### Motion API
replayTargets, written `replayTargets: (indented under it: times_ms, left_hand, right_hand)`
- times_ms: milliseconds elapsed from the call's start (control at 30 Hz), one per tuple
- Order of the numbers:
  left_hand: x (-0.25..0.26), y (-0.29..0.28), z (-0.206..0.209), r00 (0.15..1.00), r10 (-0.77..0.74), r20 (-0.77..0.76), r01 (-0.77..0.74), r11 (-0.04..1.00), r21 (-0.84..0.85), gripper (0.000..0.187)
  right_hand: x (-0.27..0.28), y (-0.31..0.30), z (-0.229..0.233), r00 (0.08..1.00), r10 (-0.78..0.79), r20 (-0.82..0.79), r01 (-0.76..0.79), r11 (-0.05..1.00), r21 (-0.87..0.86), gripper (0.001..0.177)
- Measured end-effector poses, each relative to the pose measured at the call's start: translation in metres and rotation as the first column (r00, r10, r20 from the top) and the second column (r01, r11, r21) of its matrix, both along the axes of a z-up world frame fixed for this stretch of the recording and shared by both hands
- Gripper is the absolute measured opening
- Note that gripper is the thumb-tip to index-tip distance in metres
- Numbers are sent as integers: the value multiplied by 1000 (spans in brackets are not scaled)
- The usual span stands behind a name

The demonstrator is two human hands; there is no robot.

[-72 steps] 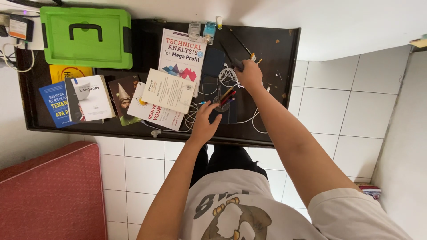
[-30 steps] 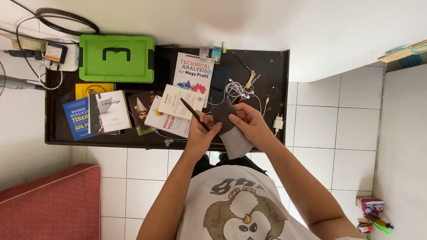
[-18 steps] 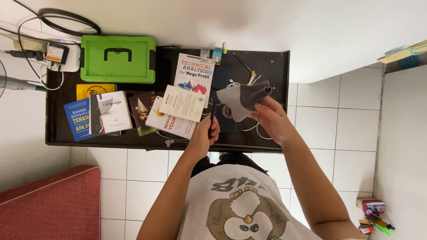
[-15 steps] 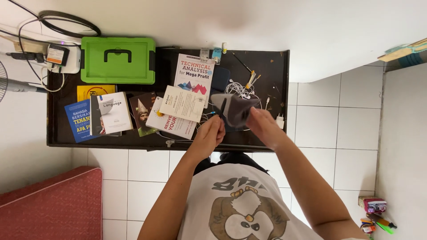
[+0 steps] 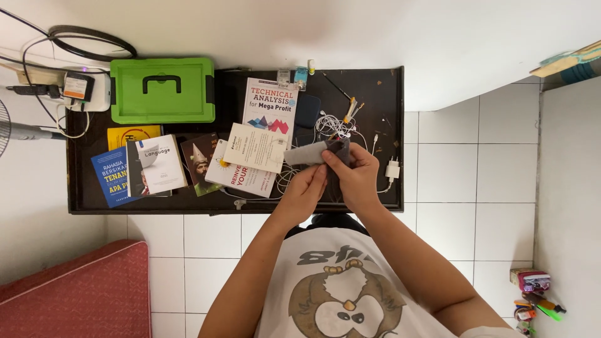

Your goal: The person wipes a small plastic cup with a gray cloth, then wipes several pens and a small yellow object on a cluttered desk. The person places the cleaned items into the cup and leaves them on the desk.

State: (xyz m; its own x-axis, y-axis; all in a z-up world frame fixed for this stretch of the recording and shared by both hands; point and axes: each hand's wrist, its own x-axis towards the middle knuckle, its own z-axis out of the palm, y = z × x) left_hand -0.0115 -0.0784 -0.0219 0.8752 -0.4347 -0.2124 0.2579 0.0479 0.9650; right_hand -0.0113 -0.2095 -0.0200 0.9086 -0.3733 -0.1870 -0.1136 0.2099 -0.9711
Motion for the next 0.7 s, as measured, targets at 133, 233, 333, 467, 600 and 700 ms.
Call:
replayTargets:
  times_ms: [133, 233, 333, 467, 600, 700]
  left_hand:
    - [-4, 5, 0, 1000, 0, -8, 0, 1000, 14, 41]
    - [-8, 6, -1, 981, 89, -175, -112, 985, -129, 35]
    - [-4, 3, 0, 974, 221, -42, -225, 959, -175, 33]
    - [1, 3, -5, 950, 312, -33, -313, 948, -64, 19]
    - [2, 11, -7, 979, 153, -134, -140, 985, 100, 20]
    - [-5, 15, -19, 993, 119, 16, -119, 954, 276, 21]
  right_hand:
    - [14, -10, 15, 990, -110, -84, 124, 974, 191, 11]
    - [20, -25, 21, 995, -84, -48, 95, 948, 305, 14]
    - [10, -29, 0, 990, 134, -43, -104, 899, 425, 27]
    - [-7, -19, -32, 885, 459, 78, -442, 777, 448, 58]
    - [-3, -7, 5, 901, 433, -37, -417, 885, 205, 26]
    - [-6, -14, -21, 907, 421, -7, -416, 899, 140, 18]
